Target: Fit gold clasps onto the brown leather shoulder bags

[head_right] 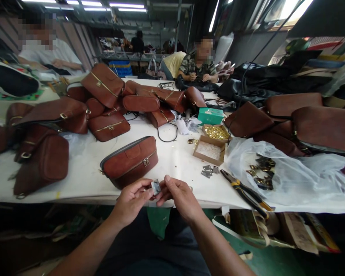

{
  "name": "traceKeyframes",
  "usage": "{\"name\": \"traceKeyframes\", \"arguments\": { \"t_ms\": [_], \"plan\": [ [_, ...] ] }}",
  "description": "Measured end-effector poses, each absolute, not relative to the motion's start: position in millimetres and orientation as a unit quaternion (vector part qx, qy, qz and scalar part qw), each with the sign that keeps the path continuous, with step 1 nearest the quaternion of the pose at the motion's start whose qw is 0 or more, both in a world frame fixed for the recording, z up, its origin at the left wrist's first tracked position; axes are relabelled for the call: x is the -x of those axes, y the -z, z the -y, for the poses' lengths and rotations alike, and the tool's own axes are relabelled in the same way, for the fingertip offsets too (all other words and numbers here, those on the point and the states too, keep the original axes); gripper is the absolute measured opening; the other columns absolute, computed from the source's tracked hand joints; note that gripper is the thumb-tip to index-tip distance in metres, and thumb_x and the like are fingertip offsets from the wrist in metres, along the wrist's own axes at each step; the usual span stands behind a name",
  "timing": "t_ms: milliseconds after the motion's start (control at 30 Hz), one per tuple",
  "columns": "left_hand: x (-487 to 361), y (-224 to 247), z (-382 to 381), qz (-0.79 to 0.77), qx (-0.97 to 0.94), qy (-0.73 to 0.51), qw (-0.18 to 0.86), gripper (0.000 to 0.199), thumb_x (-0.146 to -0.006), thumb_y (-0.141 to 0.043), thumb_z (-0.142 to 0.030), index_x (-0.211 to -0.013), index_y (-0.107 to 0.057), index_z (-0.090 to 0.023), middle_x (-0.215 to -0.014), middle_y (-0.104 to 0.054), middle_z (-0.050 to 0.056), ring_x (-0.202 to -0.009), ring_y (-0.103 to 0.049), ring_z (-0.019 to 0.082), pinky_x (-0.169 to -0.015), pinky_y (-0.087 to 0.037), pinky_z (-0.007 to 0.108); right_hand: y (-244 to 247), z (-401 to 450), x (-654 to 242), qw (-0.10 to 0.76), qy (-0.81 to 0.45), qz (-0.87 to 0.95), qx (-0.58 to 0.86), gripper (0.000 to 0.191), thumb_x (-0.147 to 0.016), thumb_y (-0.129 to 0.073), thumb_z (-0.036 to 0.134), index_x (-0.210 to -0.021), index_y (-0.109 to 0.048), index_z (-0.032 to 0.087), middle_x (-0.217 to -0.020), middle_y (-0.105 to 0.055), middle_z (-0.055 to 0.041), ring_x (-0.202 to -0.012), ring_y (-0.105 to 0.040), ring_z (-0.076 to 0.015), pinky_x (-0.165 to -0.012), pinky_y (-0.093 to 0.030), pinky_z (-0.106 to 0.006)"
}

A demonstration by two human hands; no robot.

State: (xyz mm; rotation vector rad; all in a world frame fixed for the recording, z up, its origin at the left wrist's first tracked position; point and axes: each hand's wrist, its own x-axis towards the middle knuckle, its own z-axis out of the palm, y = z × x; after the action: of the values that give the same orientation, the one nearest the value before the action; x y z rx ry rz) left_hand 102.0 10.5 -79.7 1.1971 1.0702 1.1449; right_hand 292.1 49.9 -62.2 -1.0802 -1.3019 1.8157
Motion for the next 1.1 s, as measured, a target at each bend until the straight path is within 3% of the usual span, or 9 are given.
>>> {"name": "traceKeyframes", "arguments": {
  "t_ms": [133,333,467,667,833,933,1000,1100],
  "plan": [
    [-99,79,-7,-0.421,-0.419,-0.482,0.644,0.036,-0.091,-0.077,-0.045,-0.109,-0.074,-0.014,-0.097,-0.076,0.007,-0.082,-0.073,0.018,-0.08,-0.062,0.032,55,-38,-292,0.328,-0.635,0.563,0.414,0.042,-0.093,-0.071,0.06,-0.09,-0.073,0.018,-0.079,-0.075,-0.004,-0.072,-0.072,-0.0188,-0.071,-0.057,-0.03],
    [-102,79,-1,-0.406,-0.387,-0.471,0.681,0.035,-0.089,-0.079,-0.043,-0.106,-0.074,-0.012,-0.094,-0.075,0.006,-0.076,-0.073,0.016,-0.076,-0.061,0.03,59,-31,-293,0.431,-0.378,0.703,0.421,0.017,-0.093,-0.078,0.038,-0.104,-0.078,0.025,-0.091,-0.076,-0.005,-0.08,-0.071,-0.0195,-0.074,-0.058,-0.032],
    [-106,75,3,-0.417,-0.4,-0.467,0.669,0.037,-0.092,-0.074,-0.047,-0.106,-0.072,-0.013,-0.093,-0.075,0.006,-0.074,-0.074,0.017,-0.074,-0.061,0.03,63,-33,-297,0.43,-0.33,0.753,0.373,0.011,-0.098,-0.074,0.032,-0.105,-0.08,0.027,-0.093,-0.074,-0.0053,-0.084,-0.072,-0.0186,-0.073,-0.057,-0.029],
    [-119,64,13,-0.475,-0.466,-0.455,0.591,0.038,-0.099,-0.062,-0.052,-0.104,-0.065,-0.015,-0.073,-0.068,0.002,-0.066,-0.07,0.014,-0.063,-0.056,0.023,63,-33,-302,0.402,-0.211,0.812,0.366,0.011,-0.101,-0.069,0.025,-0.103,-0.079,0.026,-0.095,-0.076,-0.0061,-0.087,-0.071,-0.0188,-0.079,-0.055,-0.032],
    [-123,59,17,-0.484,-0.483,-0.459,0.567,0.037,-0.098,-0.064,-0.051,-0.103,-0.067,-0.014,-0.087,-0.068,0.003,-0.072,-0.073,0.014,-0.066,-0.057,0.023,62,-31,-302,0.402,-0.254,0.797,0.371,0.011,-0.101,-0.068,0.024,-0.096,-0.078,0.026,-0.09,-0.074,-0.0039,-0.084,-0.07,-0.0179,-0.082,-0.055,-0.034],
    [-122,62,16,-0.476,-0.446,-0.456,0.605,0.038,-0.097,-0.067,-0.051,-0.104,-0.067,-0.014,-0.079,-0.069,0.003,-0.068,-0.072,0.015,-0.065,-0.058,0.025,62,-31,-301,0.412,-0.314,0.769,0.374,0.01,-0.1,-0.071,0.025,-0.094,-0.078,0.026,-0.089,-0.073,-0.0023,-0.084,-0.07,-0.0172,-0.079,-0.055,-0.032],
    [-123,65,14,-0.459,-0.393,-0.472,0.642,0.038,-0.096,-0.068,-0.051,-0.103,-0.068,-0.013,-0.073,-0.069,0.002,-0.064,-0.07,0.015,-0.065,-0.06,0.028,62,-30,-302,0.431,-0.35,0.74,0.378,0.008,-0.098,-0.074,0.026,-0.103,-0.079,0.027,-0.094,-0.074,-0.0028,-0.087,-0.071,-0.0178,-0.079,-0.056,-0.032],
    [-124,70,11,-0.431,-0.305,-0.512,0.678,0.036,-0.094,-0.071,-0.049,-0.097,-0.069,-0.013,-0.073,-0.069,0.002,-0.063,-0.068,0.015,-0.063,-0.062,0.03,61,-24,-304,0.46,-0.362,0.708,0.396,0.026,-0.096,-0.076,0.026,-0.122,-0.075,0.029,-0.108,-0.073,-0.0049,-0.093,-0.072,-0.0193,-0.085,-0.057,-0.035]
  ]
}}
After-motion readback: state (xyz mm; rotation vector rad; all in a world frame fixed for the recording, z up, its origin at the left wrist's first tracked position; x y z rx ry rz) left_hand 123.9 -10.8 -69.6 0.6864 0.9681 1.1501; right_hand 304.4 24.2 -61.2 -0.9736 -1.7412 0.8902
